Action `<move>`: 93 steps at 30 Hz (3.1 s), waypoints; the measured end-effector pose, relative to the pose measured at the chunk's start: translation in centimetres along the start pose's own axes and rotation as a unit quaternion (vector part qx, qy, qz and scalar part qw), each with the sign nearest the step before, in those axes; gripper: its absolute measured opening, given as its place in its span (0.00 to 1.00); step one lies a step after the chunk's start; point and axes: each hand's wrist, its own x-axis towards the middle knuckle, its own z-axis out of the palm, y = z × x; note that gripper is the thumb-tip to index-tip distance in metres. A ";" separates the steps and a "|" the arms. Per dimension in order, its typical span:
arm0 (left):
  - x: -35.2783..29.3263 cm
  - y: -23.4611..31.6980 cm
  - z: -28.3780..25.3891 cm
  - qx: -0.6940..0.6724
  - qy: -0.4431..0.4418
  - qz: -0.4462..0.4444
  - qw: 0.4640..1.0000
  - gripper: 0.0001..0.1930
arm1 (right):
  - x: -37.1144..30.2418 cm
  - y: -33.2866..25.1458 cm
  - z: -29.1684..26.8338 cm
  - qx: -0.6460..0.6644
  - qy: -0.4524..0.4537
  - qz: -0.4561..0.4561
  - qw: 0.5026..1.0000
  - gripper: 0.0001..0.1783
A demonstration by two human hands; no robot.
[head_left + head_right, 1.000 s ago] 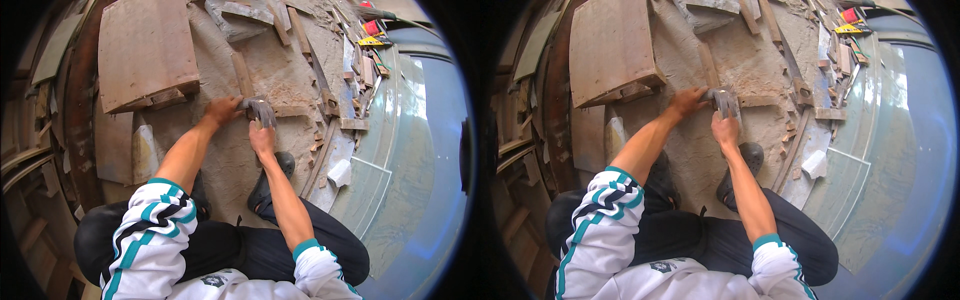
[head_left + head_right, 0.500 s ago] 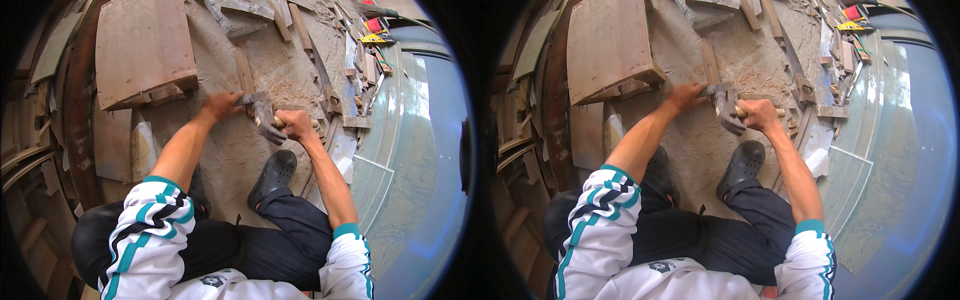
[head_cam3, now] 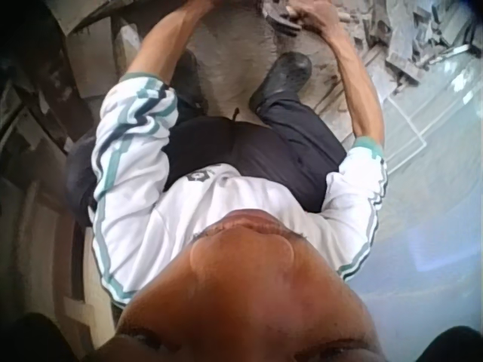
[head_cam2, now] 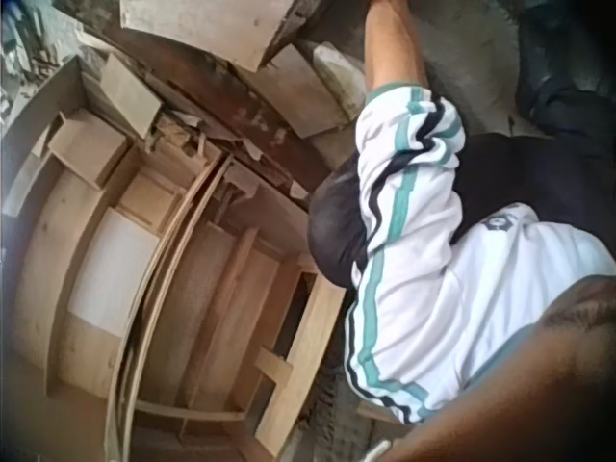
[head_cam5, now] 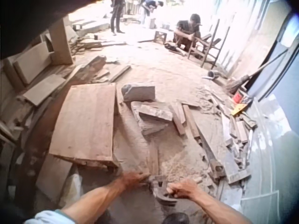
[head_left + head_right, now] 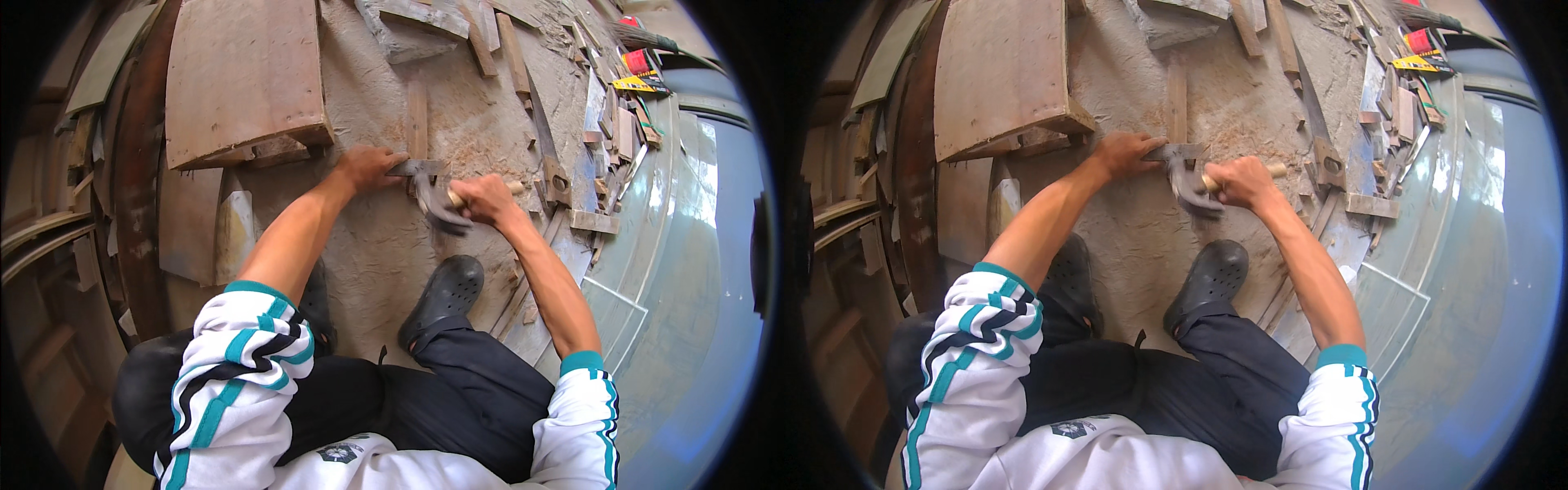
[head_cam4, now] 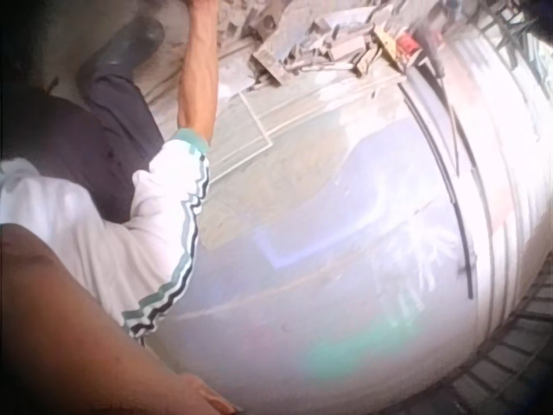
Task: The person sits on the floor and assembles small wooden pieces into a cross-shaped structure. They use a hammer to drive nails into the joints and a hand saw to cut a wooden piece to size. The person repeatedly checks the fit of the components and adjusts them by hand.
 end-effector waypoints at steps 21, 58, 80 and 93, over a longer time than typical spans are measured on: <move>0.2 0.0 0.2 -0.012 0.011 -0.003 1.000 0.25 | 1.2 -2.0 -0.3 0.352 0.237 0.187 0.886 0.14; -0.2 -0.1 0.2 -0.027 0.009 -0.021 0.999 0.26 | 2.1 -9.5 0.8 0.751 0.092 0.481 0.443 0.14; 0.3 0.5 -0.5 -0.035 -0.024 -0.031 0.999 0.26 | 2.8 -11.9 1.1 0.242 0.223 0.420 0.846 0.15; 0.4 0.5 -1.1 -0.066 -0.029 -0.030 0.997 0.27 | 3.1 -12.2 3.1 0.257 0.171 0.453 0.836 0.14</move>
